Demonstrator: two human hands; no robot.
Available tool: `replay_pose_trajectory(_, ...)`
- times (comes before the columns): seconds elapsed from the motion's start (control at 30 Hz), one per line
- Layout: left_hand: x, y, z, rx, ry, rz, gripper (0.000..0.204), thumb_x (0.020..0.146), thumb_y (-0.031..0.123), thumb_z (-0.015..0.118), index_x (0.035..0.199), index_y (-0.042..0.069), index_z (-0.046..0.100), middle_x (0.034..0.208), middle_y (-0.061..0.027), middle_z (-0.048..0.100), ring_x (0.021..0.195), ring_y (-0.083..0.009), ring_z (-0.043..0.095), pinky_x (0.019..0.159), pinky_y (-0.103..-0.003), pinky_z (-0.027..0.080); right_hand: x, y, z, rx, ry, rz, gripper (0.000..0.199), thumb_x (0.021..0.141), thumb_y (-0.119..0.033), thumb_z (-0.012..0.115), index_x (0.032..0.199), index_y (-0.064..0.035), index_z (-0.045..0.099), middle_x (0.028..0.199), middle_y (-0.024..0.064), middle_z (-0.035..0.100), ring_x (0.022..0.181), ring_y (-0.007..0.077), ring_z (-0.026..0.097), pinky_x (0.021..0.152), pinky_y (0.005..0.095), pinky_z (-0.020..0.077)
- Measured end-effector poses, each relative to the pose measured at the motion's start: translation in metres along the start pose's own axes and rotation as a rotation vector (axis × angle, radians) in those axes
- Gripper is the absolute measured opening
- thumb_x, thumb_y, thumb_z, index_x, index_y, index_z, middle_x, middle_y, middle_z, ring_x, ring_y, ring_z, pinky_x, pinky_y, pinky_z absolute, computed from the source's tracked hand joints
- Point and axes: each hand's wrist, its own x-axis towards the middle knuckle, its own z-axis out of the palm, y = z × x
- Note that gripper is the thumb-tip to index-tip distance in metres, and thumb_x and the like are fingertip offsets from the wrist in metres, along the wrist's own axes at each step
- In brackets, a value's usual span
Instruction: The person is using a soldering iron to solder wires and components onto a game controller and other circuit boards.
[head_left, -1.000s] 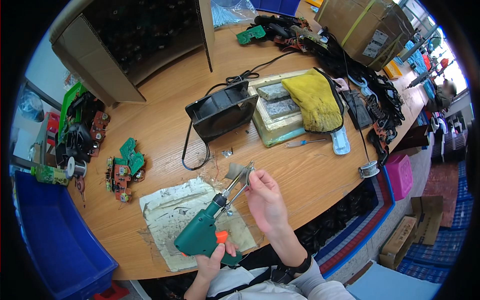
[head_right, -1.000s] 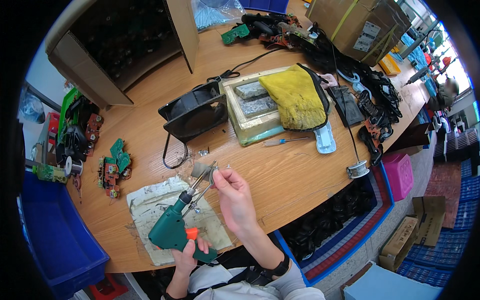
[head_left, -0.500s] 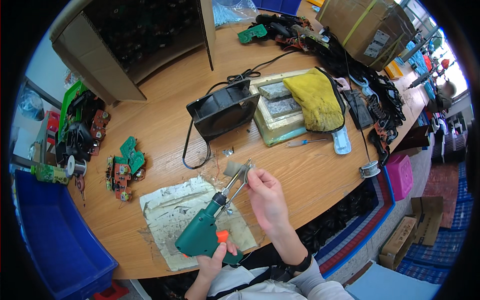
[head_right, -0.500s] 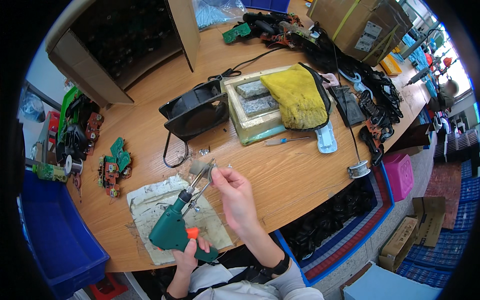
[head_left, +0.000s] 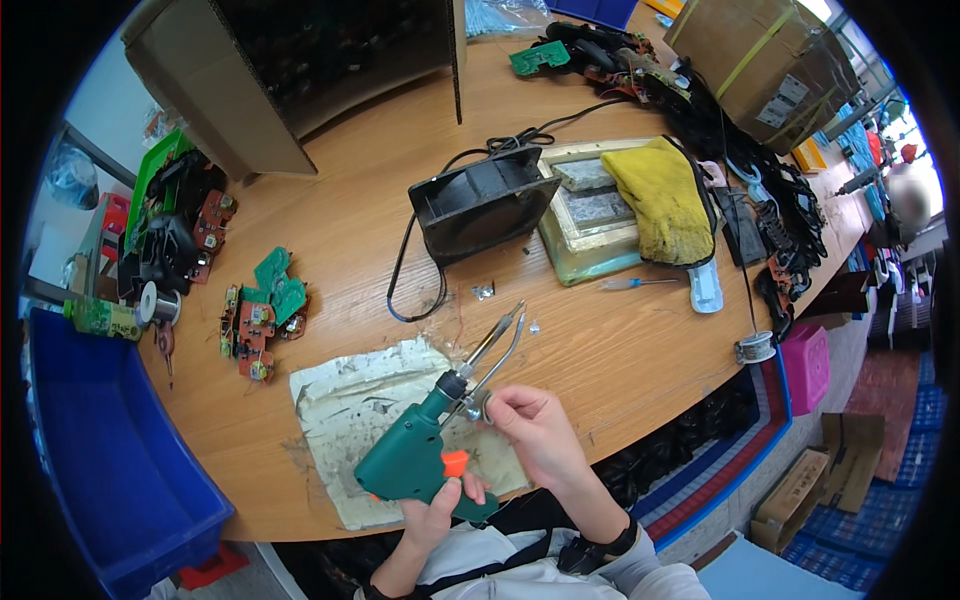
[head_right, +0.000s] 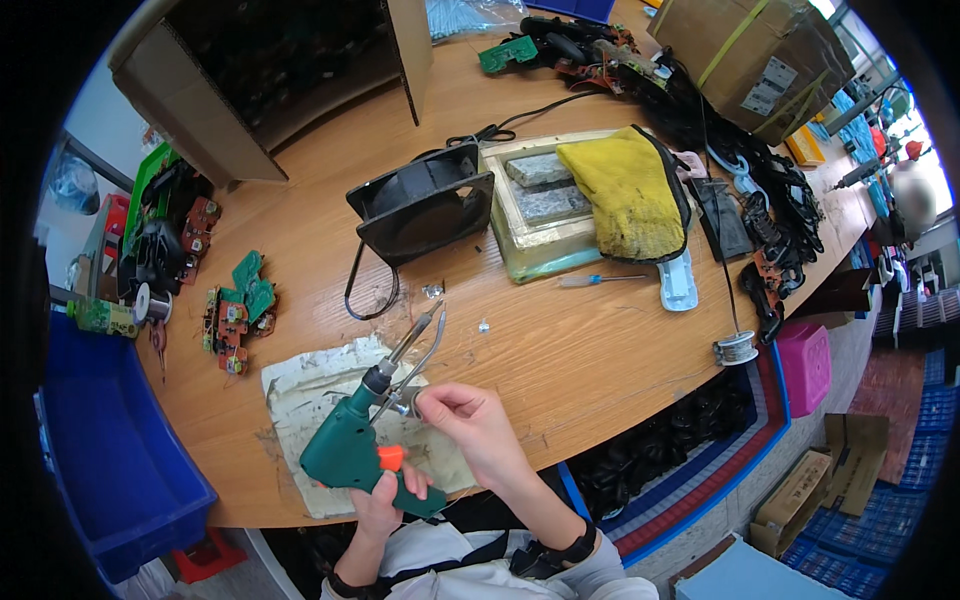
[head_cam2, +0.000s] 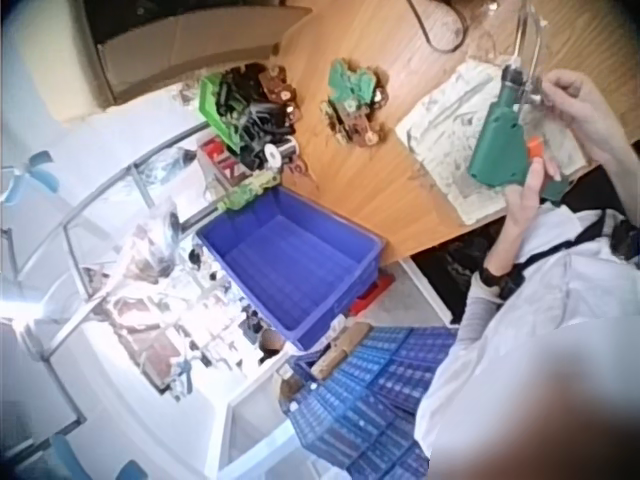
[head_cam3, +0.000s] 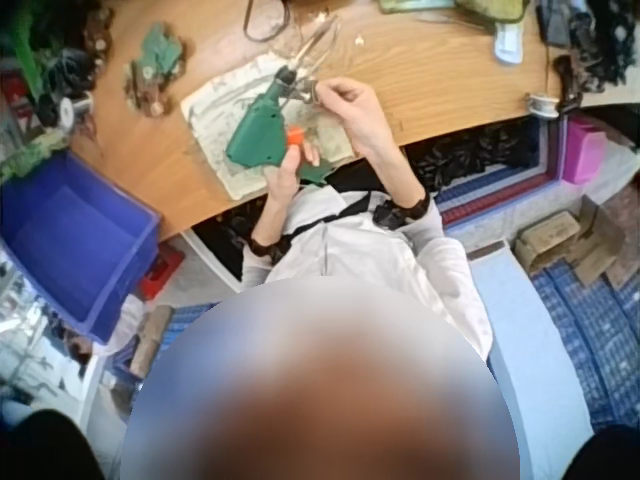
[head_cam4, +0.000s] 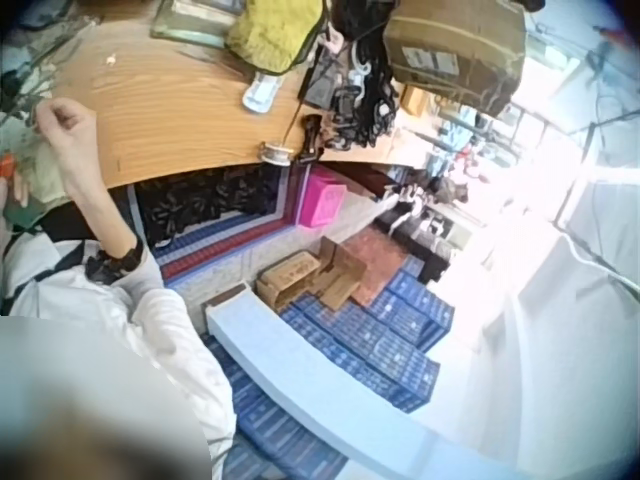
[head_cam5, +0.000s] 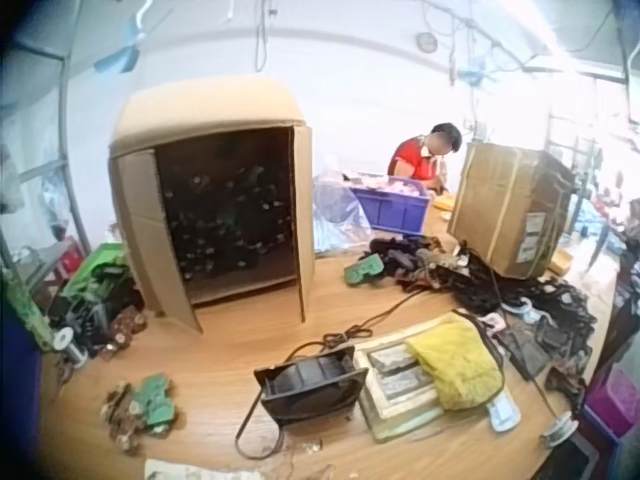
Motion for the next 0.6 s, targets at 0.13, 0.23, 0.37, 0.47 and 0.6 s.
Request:
replay_pose_trajectory(0.13,0.002,0.003,0.001,0.017,-0.024,-0.002,0.035,0.08,0.024,0.05,0.102,-0.001,0.039,0.064,-0.0099,0.048,0.058,-0.0188,0.05,0.064,-0.038,0.045,-0.003,-0.007,0.008,0.135,-0.102,0.123,0.017,0.079,-0.008,0.056,0.092,0.0015,0.055,0.084,0.0066,0.058,0.076,0.0123,0.056,0.071,0.0228,0.0441)
replay_pose_trajectory(0.23,0.002,0.001,-0.001,0.029,-0.049,0.0,0.035,0.08,0.023,0.049,0.104,0.0,0.037,0.064,-0.0101,0.048,0.058,-0.0187,0.05,0.064,-0.038,0.046,-0.003,-0.009,0.008,0.214,-0.127,0.162,0.018,0.078,-0.005,0.057,0.094,0.0015,0.053,0.087,0.0077,0.057,0.078,0.0131,0.056,0.073,0.0229,0.0446)
replay_pose_trajectory(0.37,0.001,0.001,-0.004,-0.06,-0.123,0.027,0.021,0.082,0.008,0.044,0.1,0.0,0.036,0.07,-0.0099,0.049,0.064,-0.0182,0.052,0.07,-0.04,0.046,-0.003,-0.01,0.012,0.133,-0.095,0.072,0.018,0.074,0.001,0.059,0.09,0.0009,0.051,0.087,0.0067,0.056,0.08,0.0116,0.054,0.074,0.0224,0.0436)
replay_pose_trajectory(0.47,0.001,0.002,0.001,0.023,-0.058,0.012,0.035,0.081,0.022,0.049,0.106,0.003,0.034,0.064,-0.0093,0.047,0.058,-0.0185,0.05,0.064,-0.039,0.046,-0.002,-0.008,0.012,0.069,-0.101,0.014,0.02,0.073,0.002,0.059,0.089,-0.001,0.049,0.087,0.0088,0.057,0.083,0.0146,0.055,0.076,0.0249,0.0421)
replay_pose_trajectory(0.6,0.002,0.003,0.001,0.018,-0.047,0.011,0.034,0.081,0.022,0.049,0.106,0.004,0.034,0.064,-0.0093,0.046,0.058,-0.0185,0.05,0.064,-0.039,0.046,-0.003,-0.01,0.015,-0.032,-0.087,-0.028,0.019,0.074,-0.002,0.06,0.089,-0.0016,0.049,0.089,0.0082,0.056,0.083,0.0135,0.053,0.077,0.0255,0.0408)
